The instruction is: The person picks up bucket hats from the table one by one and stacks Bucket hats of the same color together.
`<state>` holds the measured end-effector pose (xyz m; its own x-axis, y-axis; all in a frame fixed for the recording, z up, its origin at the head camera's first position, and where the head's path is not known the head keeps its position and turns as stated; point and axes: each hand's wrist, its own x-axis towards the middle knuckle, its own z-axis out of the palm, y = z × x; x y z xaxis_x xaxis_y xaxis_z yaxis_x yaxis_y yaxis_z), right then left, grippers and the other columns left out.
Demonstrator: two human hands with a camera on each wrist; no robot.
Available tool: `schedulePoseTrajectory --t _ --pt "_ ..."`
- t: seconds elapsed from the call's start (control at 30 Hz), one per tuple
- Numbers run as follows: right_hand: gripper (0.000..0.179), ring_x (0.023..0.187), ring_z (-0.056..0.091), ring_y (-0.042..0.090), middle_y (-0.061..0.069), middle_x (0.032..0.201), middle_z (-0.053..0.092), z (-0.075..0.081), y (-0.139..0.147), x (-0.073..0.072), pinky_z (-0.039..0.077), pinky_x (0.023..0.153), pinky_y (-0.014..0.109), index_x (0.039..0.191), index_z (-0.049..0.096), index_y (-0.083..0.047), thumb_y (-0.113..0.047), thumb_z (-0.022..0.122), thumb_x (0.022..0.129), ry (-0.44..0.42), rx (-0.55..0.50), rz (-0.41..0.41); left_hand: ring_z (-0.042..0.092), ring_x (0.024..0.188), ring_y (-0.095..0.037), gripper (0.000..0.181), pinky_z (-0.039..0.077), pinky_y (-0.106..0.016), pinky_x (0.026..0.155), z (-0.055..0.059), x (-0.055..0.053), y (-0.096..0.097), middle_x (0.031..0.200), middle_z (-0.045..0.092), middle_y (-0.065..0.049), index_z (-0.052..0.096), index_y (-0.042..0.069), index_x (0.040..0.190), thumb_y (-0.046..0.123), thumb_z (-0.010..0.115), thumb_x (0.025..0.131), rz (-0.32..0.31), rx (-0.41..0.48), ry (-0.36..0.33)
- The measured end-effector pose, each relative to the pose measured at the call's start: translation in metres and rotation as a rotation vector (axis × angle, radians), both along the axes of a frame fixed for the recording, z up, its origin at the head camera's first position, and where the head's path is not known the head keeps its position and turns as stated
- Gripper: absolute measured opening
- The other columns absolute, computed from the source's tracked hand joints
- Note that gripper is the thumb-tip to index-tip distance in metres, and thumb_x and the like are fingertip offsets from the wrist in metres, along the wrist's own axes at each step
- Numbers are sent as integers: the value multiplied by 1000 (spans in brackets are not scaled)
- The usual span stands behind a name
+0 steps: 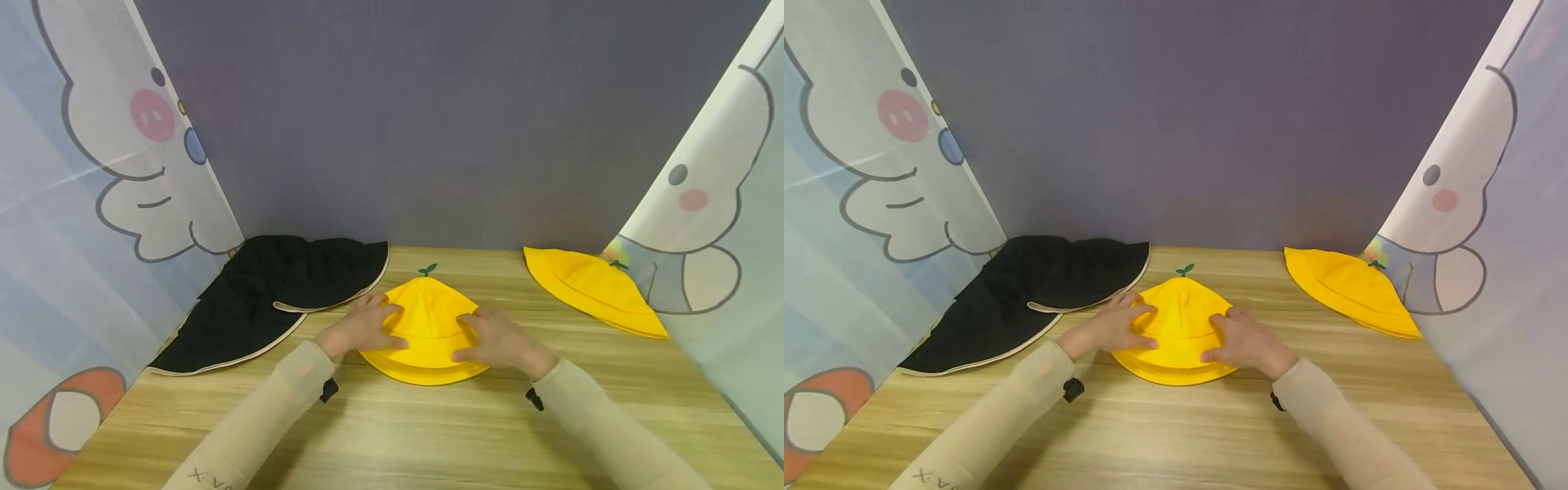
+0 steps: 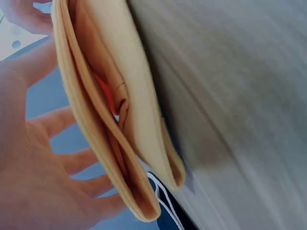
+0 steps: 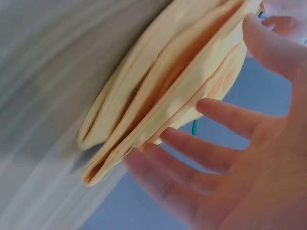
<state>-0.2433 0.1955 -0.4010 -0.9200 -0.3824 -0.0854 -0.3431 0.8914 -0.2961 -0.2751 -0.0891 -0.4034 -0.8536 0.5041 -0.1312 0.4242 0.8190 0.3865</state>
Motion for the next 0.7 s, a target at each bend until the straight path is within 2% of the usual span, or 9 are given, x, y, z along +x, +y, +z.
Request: schedulePoseTrajectory --t 0.2,0.4,0.53,0.7 --pt "81 128 47 46 23 140 51 -6 -6 4 47 97 61 143 55 -4 -54 79 84 1 75 -10 19 150 -40 84 15 -60 119 -8 5 9 157 37 -15 48 19 153 63 71 87 -10 -117 27" --pt "81 132 45 48 24 144 49 -10 -10 6 46 96 66 145 52 -3 -52 78 85 26 110 -17 21 150 -42 86 21 -63 117 -13 5 17 161 32 -14 39 22 158 61 71 88 9 -174 -20" --pt "81 135 42 48 23 147 48 -15 -12 6 44 98 68 146 51 -4 -51 77 87 45 124 -24 19 150 -43 86 22 -62 117 -10 3 21 163 29 -15 36 24 160 58 71 89 12 -208 -48" --pt "80 136 40 48 23 148 47 -20 -13 7 42 99 68 146 50 -3 -50 76 88 49 127 -31 22 149 -44 85 26 -62 116 -4 1 27 162 29 -16 40 22 158 56 74 88 -3 -260 -63"
